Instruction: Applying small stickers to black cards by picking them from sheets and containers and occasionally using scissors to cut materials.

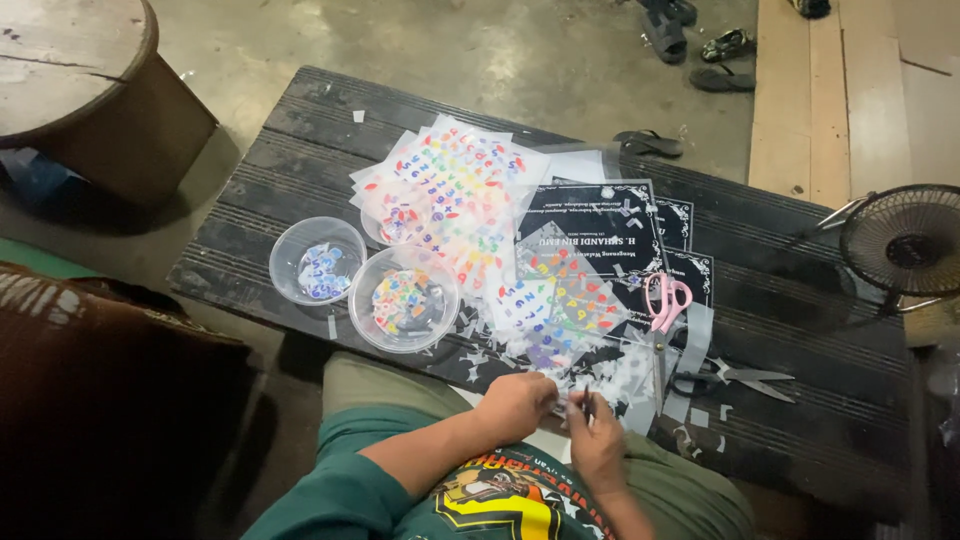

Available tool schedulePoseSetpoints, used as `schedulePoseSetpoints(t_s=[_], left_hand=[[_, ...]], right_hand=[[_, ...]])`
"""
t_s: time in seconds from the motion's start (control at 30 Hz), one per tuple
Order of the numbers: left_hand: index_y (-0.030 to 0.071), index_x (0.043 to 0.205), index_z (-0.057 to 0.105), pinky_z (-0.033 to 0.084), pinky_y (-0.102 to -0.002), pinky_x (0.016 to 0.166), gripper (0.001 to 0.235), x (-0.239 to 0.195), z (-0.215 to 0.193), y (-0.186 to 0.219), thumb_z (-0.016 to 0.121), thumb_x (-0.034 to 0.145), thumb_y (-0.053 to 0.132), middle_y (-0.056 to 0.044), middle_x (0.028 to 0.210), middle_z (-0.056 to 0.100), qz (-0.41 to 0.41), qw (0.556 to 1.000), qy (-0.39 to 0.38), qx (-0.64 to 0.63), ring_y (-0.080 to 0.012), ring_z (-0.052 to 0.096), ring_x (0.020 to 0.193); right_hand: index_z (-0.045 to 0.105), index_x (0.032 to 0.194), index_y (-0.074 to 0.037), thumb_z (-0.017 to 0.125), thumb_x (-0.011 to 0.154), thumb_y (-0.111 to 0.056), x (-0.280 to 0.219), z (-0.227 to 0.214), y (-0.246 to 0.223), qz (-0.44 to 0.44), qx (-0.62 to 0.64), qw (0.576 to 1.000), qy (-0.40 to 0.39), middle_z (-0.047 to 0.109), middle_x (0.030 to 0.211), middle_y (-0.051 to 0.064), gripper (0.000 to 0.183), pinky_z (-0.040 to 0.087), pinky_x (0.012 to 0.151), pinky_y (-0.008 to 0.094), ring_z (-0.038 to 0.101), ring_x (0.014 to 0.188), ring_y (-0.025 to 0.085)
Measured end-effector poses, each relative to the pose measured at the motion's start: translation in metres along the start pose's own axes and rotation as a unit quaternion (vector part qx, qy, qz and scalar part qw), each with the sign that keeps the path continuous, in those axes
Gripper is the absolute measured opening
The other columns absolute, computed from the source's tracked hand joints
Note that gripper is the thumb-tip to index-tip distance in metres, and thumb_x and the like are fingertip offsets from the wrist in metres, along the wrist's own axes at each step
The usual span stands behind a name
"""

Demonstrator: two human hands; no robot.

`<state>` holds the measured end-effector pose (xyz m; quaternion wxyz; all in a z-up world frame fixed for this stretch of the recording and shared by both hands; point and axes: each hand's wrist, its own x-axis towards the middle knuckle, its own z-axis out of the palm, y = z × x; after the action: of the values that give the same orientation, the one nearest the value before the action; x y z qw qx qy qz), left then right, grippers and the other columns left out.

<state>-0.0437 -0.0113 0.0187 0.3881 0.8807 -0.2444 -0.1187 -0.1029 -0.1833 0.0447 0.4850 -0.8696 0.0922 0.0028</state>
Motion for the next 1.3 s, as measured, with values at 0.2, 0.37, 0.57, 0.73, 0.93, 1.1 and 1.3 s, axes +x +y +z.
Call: schedulePoseSetpoints(t_s=[0.2, 0.37, 0.57, 0.73, 0.93, 1.1, 1.3], left_hand=[[0.009, 0.103, 0.076, 0.060, -0.036, 0.061, 0.020, 0.008, -0.061, 0.044, 0.063, 0.097, 0.024, -0.011, 0.091, 0.076, -0.259, 0.947, -0.024, -0.187, -0.0219, 0.070, 0.070], [0.018, 0.082, 0.071, 0.041, -0.033, 0.065, 0.021, 0.011, -0.046, 0.029, 0.070, 0.088, 0.038, 0.002, 0.064, 0.058, -0.242, 0.944, 0.025, -0.221, -0.0098, 0.050, 0.066], [0.015, 0.076, 0.064, 0.034, -0.031, 0.063, 0.024, 0.017, -0.089, 0.071, 0.071, 0.092, 0.032, 0.004, 0.064, 0.046, -0.221, 0.932, 0.006, -0.286, -0.0094, 0.039, 0.066], [0.015, 0.079, 0.067, 0.038, -0.031, 0.064, 0.022, 0.028, -0.094, 0.079, 0.072, 0.089, 0.033, 0.004, 0.068, 0.051, -0.219, 0.942, 0.003, -0.253, -0.0088, 0.045, 0.069], [0.015, 0.078, 0.062, 0.039, -0.033, 0.062, 0.026, 0.029, -0.092, 0.081, 0.072, 0.092, 0.034, 0.002, 0.068, 0.054, -0.219, 0.941, 0.017, -0.256, -0.0114, 0.047, 0.066], [0.015, 0.073, 0.061, 0.038, -0.032, 0.061, 0.027, 0.026, -0.088, 0.080, 0.071, 0.092, 0.030, 0.004, 0.065, 0.053, -0.220, 0.941, 0.013, -0.256, -0.0097, 0.044, 0.065], [0.014, 0.076, 0.066, 0.040, -0.032, 0.065, 0.023, 0.024, -0.075, 0.074, 0.071, 0.092, 0.029, 0.003, 0.067, 0.054, -0.218, 0.938, 0.013, -0.271, -0.0097, 0.045, 0.068]], right_hand=[[0.063, 0.120, -0.005, 0.046, 0.106, -0.031, 0.008, 0.001, 0.008, 0.135, 0.251, 0.958, 0.030, 0.060, 0.073, 0.006, 0.034, 0.044, 0.046, 0.027, 0.051, 0.051, 0.013], [0.065, 0.126, -0.005, 0.037, 0.104, -0.037, 0.005, -0.002, 0.011, 0.200, 0.326, 0.924, 0.006, 0.059, 0.073, 0.007, 0.047, 0.033, 0.041, 0.027, 0.044, 0.048, 0.014], [0.063, 0.107, -0.007, 0.042, 0.104, -0.041, -0.009, -0.026, -0.057, 0.215, 0.343, 0.914, -0.011, 0.058, 0.069, 0.008, 0.039, 0.039, 0.040, 0.028, 0.051, 0.048, 0.016], [0.066, 0.122, 0.000, 0.041, 0.105, -0.037, -0.019, -0.036, -0.082, 0.158, 0.366, 0.916, -0.043, 0.053, 0.072, 0.006, 0.048, 0.027, 0.042, 0.027, 0.040, 0.049, 0.013], [0.063, 0.113, -0.003, 0.040, 0.106, -0.037, -0.025, -0.031, -0.067, 0.132, 0.364, 0.920, -0.056, 0.045, 0.068, 0.002, 0.042, 0.030, 0.045, 0.027, 0.040, 0.051, 0.013], [0.064, 0.108, -0.003, 0.039, 0.108, -0.034, -0.023, -0.034, -0.068, 0.114, 0.312, 0.939, -0.086, 0.049, 0.074, 0.005, 0.039, 0.033, 0.050, 0.024, 0.042, 0.056, 0.012], [0.063, 0.106, -0.008, 0.042, 0.108, -0.032, -0.022, -0.033, -0.069, 0.170, 0.315, 0.931, -0.072, 0.047, 0.071, 0.000, 0.033, 0.026, 0.042, 0.025, 0.038, 0.051, 0.010]])
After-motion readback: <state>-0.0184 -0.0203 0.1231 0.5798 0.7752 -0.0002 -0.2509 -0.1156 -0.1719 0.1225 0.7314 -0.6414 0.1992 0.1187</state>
